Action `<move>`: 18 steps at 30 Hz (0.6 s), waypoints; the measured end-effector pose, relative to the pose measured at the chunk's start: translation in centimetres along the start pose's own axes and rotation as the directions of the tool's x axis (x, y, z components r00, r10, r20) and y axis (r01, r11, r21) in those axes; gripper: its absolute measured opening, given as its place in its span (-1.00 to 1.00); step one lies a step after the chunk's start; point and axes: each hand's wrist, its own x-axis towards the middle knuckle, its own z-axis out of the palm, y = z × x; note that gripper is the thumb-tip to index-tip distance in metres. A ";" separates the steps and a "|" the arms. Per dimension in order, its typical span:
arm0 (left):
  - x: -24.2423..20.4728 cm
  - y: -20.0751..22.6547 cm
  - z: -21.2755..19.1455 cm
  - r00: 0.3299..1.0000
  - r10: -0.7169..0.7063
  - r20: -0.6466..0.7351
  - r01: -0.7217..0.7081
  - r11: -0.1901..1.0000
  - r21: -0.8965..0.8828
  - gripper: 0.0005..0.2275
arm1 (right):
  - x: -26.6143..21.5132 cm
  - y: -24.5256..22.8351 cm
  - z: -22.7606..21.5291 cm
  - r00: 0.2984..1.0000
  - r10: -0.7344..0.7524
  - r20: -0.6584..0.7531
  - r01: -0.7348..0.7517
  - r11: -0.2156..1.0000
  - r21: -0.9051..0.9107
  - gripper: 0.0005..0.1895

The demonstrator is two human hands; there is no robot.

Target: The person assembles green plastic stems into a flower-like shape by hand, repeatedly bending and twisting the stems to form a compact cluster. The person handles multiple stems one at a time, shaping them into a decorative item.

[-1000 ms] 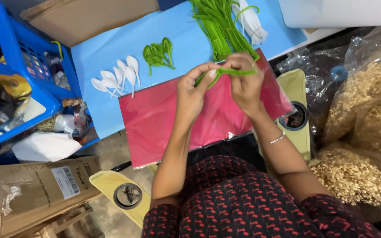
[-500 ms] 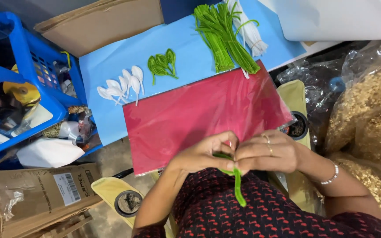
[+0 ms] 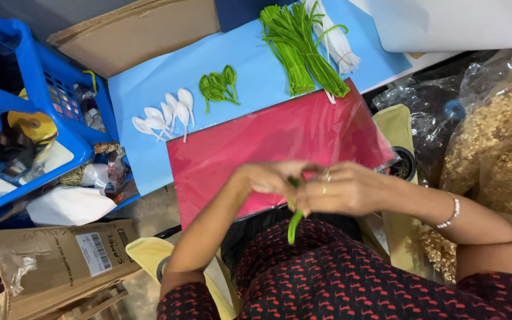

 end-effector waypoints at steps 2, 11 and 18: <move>-0.2 1.7 -0.7 0.995 0.021 -0.100 -0.017 0.999 0.039 -0.27 | -0.7 1.6 -0.3 0.998 -0.044 -0.054 0.032 0.979 -0.199 -0.87; 0.0 -0.3 -1.0 0.559 0.452 -0.695 -0.296 0.892 0.342 -0.59 | 0.5 5.1 -0.6 0.984 -0.133 -0.119 0.046 0.833 -0.551 -0.78; 0.8 0.4 -2.9 0.201 0.686 -0.699 -0.054 0.721 0.691 -0.73 | 1.3 6.1 -0.2 0.841 0.432 -0.325 -0.478 0.875 -0.073 -0.82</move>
